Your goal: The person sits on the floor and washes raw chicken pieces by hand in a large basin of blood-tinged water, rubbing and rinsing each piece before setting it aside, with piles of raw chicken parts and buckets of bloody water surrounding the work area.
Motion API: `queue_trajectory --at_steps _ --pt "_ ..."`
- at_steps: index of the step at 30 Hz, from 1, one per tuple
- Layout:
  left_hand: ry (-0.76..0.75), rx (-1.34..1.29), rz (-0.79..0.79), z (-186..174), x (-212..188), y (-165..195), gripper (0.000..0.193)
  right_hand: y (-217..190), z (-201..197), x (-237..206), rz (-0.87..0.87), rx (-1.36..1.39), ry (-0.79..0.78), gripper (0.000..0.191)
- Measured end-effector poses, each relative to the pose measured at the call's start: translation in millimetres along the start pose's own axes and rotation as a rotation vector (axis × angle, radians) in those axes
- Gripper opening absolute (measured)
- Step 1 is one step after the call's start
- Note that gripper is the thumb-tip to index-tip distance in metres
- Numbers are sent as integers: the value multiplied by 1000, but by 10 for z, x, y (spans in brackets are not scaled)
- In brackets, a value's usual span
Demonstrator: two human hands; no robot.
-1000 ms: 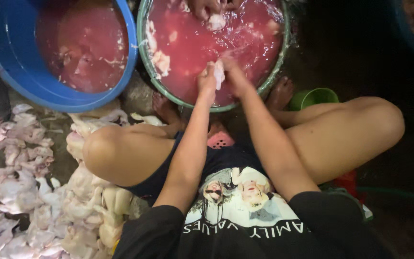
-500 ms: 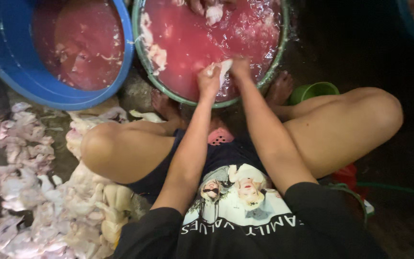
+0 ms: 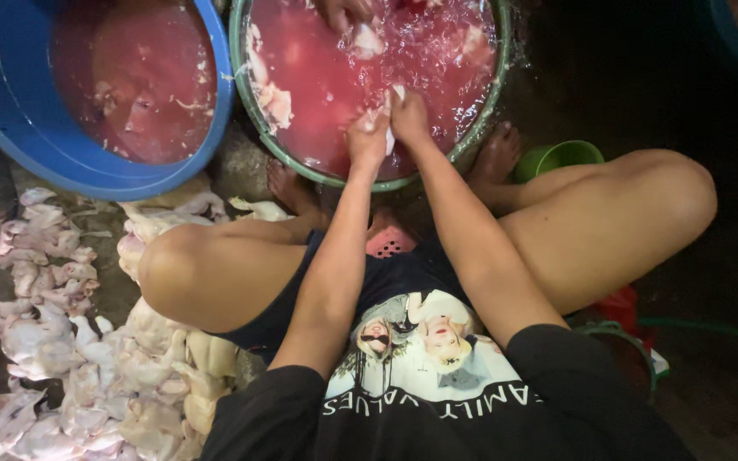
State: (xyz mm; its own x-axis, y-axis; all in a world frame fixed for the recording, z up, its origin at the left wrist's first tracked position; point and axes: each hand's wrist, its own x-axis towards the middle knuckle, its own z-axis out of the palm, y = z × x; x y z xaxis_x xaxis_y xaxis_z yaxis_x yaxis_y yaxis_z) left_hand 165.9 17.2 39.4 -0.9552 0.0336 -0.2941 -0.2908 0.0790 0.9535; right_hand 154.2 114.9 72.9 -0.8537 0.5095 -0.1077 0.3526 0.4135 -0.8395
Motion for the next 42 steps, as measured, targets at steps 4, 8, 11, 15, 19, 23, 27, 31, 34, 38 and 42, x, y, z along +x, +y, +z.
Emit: queue_trajectory --at_steps 4,8,11,15,19,23,27,31,34,38,42 --pt "149 676 286 2 -23 175 31 33 -36 75 87 -13 78 29" --pt "14 411 70 1 -69 284 34 119 -154 188 388 352 91 21" --pt "54 282 2 0 -42 270 35 228 -362 352 667 924 206 18" --pt "206 -383 -264 -39 119 206 39 115 -376 254 602 1316 203 38" --pt "299 -446 -194 -63 187 147 31 -188 123 -153 607 1179 -343 44" --pt "159 -395 49 -37 112 125 26 -195 261 -204 225 568 -89 36" --pt "159 -167 146 -78 95 199 34 -33 -14 8 250 424 105 47" --pt "352 143 86 -101 76 326 67 -26 -193 143 344 416 107 62" --pt "222 449 208 -48 45 373 60 -96 -206 148 533 447 92 67" --pt "-189 -46 -377 24 13 303 48 -73 -179 55 337 474 -167 58" --pt "-89 -25 -381 17 67 180 34 48 -195 2 25 247 -292 38"
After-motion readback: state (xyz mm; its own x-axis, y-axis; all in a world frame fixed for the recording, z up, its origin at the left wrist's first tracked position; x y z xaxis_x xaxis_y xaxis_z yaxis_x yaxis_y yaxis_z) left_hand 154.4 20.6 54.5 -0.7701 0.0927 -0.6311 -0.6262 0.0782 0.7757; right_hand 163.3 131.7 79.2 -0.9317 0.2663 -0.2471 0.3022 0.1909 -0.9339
